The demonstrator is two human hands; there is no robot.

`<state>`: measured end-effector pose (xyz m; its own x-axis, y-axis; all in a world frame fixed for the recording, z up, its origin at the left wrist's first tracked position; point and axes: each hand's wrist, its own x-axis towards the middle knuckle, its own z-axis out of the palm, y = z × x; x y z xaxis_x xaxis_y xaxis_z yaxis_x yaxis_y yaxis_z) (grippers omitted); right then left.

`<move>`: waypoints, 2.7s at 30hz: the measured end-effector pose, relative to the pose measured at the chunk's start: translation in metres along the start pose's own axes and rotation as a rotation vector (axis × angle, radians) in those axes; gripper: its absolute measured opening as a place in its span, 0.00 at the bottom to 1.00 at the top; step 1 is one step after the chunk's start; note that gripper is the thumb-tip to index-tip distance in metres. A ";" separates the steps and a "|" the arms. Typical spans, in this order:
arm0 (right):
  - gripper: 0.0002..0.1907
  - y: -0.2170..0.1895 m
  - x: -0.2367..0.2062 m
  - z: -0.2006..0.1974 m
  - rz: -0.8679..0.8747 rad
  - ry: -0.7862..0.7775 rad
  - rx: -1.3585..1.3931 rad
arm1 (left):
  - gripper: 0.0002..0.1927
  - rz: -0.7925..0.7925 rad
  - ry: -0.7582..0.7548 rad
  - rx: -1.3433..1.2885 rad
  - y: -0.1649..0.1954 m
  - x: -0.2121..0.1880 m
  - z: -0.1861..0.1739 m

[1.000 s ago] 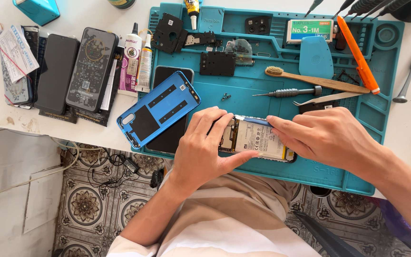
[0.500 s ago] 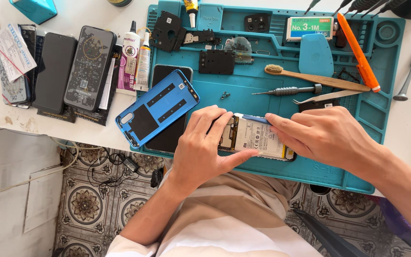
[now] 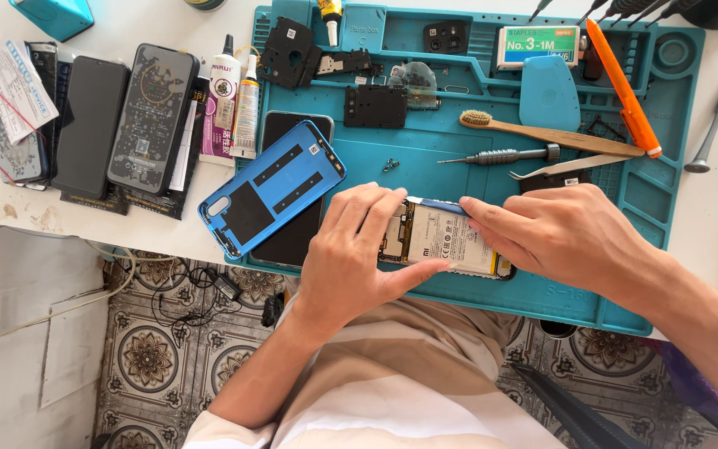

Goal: The person pries the battery out of an opened smartphone using a blue pry tool, working around the battery edge while holding the phone steady on a repair mat. They then use a screwdriver on the phone's internal components and continue prying the battery loose.

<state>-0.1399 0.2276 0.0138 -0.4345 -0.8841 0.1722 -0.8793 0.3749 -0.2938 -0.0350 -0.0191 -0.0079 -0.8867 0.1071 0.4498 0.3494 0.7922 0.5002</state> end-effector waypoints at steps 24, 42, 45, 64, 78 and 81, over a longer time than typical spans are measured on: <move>0.19 0.005 -0.002 -0.008 -0.010 0.016 -0.016 | 0.33 0.005 0.043 0.133 0.007 0.002 0.009; 0.19 0.011 0.001 -0.013 0.010 0.026 -0.019 | 0.34 0.008 0.069 0.094 0.003 0.011 0.007; 0.19 0.011 0.000 -0.012 0.004 0.035 -0.020 | 0.33 0.009 0.075 0.101 0.004 0.011 0.007; 0.18 0.010 0.001 -0.018 0.014 0.044 -0.006 | 0.29 0.005 0.088 0.123 0.006 0.011 0.007; 0.19 0.011 0.001 -0.014 -0.021 0.036 0.004 | 0.34 -0.005 0.098 0.116 0.005 0.013 0.007; 0.20 0.012 0.001 -0.010 -0.027 0.055 0.004 | 0.33 -0.007 0.091 0.097 0.005 0.014 0.009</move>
<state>-0.1524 0.2341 0.0201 -0.4208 -0.8770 0.2319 -0.8902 0.3500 -0.2918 -0.0484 -0.0081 -0.0053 -0.8566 0.0498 0.5136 0.3081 0.8479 0.4316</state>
